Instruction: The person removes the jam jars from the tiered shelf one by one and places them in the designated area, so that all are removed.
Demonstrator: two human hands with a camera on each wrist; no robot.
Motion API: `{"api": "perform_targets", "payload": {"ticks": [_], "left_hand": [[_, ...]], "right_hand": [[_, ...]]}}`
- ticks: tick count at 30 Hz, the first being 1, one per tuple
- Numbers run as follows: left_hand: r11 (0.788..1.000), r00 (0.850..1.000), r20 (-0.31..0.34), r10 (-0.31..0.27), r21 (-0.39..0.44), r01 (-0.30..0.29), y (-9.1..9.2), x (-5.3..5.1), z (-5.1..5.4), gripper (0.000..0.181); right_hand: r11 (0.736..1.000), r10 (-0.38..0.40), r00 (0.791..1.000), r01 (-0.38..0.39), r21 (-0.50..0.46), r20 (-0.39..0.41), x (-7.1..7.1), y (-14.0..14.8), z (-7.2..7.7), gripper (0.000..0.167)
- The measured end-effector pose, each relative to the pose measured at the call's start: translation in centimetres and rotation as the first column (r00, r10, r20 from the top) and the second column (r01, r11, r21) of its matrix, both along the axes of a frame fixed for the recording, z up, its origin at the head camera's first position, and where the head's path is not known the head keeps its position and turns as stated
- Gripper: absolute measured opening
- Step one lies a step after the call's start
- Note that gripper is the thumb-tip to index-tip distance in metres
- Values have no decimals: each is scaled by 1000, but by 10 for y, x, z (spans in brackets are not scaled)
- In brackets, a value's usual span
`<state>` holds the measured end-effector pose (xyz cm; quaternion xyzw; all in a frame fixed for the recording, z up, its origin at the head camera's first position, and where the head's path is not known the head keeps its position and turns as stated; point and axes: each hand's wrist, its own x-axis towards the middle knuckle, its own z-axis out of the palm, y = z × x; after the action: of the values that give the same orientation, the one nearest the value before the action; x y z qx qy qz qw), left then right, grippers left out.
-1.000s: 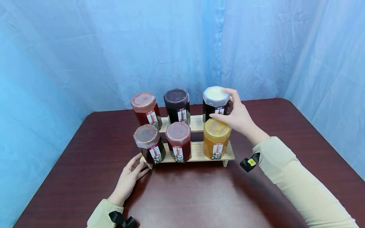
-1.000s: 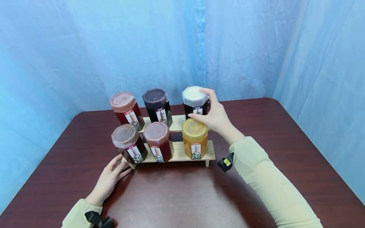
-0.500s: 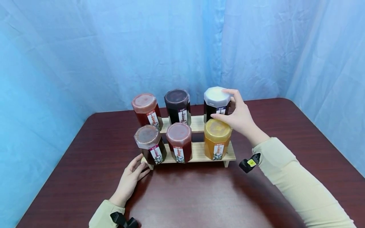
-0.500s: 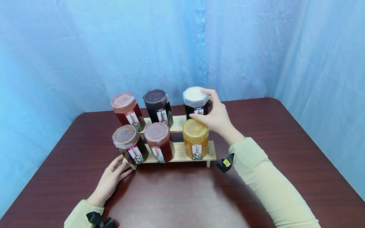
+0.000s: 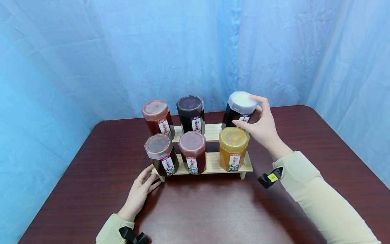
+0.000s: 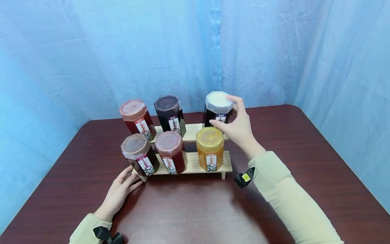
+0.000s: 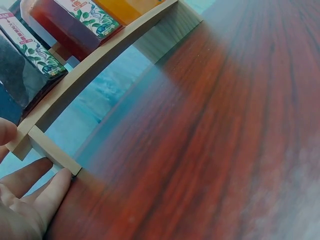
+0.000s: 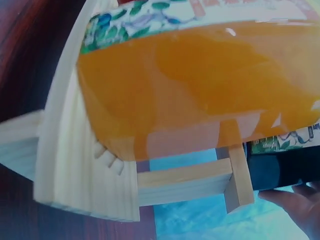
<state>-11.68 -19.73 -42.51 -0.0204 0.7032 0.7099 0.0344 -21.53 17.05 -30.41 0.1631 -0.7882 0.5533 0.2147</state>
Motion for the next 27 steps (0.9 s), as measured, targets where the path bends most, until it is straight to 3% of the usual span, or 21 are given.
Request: {"api": "perform_targets", "payload": {"ticks": [11,27], "left_hand": [[1000,1000,12,-4,-2,4,1,0,2,47],[1000,1000,0,-9,-3,9,1,2,4,49]], "right_hand": [[992,-110,994,109,-60,-17,11,19,-5,76],[977,-212,977,212,26,-14,22,66,-14,81]]}}
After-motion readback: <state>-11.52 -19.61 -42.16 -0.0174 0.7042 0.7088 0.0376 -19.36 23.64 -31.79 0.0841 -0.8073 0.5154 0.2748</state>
